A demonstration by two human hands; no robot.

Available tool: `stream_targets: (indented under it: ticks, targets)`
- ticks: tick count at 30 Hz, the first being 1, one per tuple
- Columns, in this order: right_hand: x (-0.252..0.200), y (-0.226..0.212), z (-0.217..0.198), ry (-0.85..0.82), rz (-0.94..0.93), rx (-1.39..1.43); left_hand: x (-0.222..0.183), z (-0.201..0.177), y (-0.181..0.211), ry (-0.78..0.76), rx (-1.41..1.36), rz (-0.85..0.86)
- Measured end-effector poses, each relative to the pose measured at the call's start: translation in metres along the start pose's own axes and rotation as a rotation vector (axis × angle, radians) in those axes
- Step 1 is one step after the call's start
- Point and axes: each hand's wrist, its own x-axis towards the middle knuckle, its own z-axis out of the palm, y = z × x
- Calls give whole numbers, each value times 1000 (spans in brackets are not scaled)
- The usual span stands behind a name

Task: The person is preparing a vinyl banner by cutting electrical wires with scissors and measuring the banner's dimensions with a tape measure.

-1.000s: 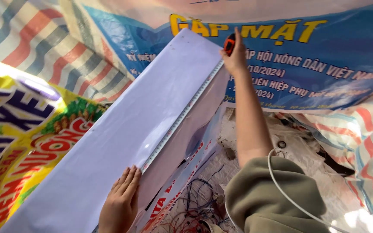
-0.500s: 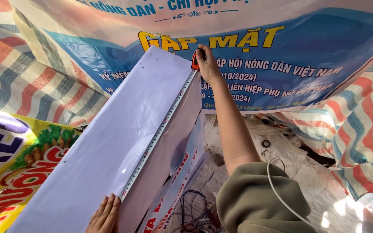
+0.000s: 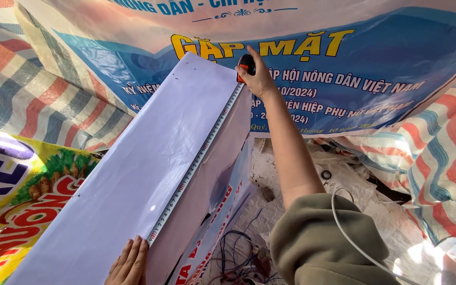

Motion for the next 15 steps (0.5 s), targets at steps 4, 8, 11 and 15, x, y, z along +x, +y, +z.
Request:
stream_targets:
  ticks: [4, 8, 11, 15]
  targets:
    - [-2, -2, -1, -1, -44, 18, -5, 14, -10, -88, 67, -41]
    - [-4, -16, 0, -33, 46, -78, 2, -1, 2, -44, -6, -85]
    - [-4, -12, 1, -30, 147, -37, -2, 9, -8, -13, -9, 37]
    - [1, -2, 5, 8, 161, 34, 0, 3, -3, 1, -20, 10]
